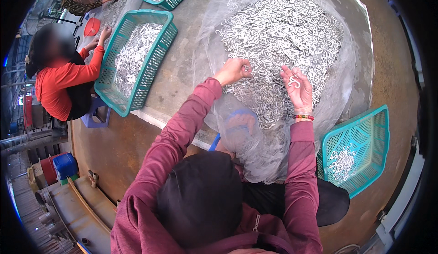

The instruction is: The person sits on a low stool and sorts small silver metal parts from a large plastic bag into a green basket. Other workers are also sorting similar parts nearby.

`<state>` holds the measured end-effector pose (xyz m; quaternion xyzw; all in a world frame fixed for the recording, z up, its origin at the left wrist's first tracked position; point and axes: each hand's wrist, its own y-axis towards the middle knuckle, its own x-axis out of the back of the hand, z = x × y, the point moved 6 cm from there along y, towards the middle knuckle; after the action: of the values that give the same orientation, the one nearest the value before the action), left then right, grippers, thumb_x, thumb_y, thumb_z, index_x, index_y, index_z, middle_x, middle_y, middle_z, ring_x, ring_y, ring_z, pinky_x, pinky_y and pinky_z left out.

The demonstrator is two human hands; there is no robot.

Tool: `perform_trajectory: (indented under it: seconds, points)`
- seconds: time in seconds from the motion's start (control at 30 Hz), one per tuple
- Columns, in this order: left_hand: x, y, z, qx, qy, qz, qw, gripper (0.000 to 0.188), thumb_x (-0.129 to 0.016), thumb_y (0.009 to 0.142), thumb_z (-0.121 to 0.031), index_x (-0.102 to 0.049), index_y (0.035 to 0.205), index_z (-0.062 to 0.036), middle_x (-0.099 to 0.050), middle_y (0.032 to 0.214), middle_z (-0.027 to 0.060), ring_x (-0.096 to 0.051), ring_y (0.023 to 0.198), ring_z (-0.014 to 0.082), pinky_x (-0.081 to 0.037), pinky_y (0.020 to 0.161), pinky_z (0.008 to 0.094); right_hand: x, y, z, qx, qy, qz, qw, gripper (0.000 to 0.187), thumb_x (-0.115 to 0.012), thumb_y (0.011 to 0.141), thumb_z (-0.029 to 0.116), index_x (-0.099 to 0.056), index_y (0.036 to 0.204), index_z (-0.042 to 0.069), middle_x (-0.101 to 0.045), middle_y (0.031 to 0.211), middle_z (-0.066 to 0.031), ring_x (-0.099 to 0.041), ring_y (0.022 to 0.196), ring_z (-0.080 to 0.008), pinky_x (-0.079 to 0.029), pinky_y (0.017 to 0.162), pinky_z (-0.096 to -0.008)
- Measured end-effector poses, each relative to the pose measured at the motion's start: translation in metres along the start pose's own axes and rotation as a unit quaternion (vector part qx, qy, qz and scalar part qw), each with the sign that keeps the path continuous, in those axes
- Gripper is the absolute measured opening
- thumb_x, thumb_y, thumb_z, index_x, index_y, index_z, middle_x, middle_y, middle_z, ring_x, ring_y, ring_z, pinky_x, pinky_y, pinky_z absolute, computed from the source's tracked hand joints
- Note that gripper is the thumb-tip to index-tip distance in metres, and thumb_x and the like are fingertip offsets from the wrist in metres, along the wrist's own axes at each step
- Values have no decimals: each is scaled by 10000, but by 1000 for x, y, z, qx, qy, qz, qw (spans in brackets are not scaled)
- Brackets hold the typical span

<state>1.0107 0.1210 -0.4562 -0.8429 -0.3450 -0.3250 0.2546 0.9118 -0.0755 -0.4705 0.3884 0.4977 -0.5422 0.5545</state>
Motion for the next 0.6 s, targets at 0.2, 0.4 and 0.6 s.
perform_trajectory:
  seconds: [0.2,0.4,0.6]
  points:
    - [38,6,-66,-110,-24,52,992,169,-658,798,-158,-635,932,-59,-615,906,83,-603,805,186,-485,692,326,-7,6,-53,-66,40,-45,996,489,-404,961,373,-388,1244,-25,-434,1292,-242,-436,1190,-402,-380,1009,-522]
    - [16,-7,-156,-351,97,-27,931,277,-662,794,-212,-616,1020,-59,-546,1071,110,-545,1002,317,-453,874,407,6,-2,-53,18,-24,-184,982,506,-416,954,369,-359,1276,-17,-479,1225,-174,-483,1137,-300,-426,966,-488]
    - [-34,28,-109,-156,144,-6,977,284,-689,757,-262,-643,1029,-194,-498,1166,105,-411,1173,348,-387,931,536,-10,-78,81,185,74,-65,978,225,-499,888,59,-545,1067,-70,-599,1015,-208,-593,940,-313,-529,806,-384]
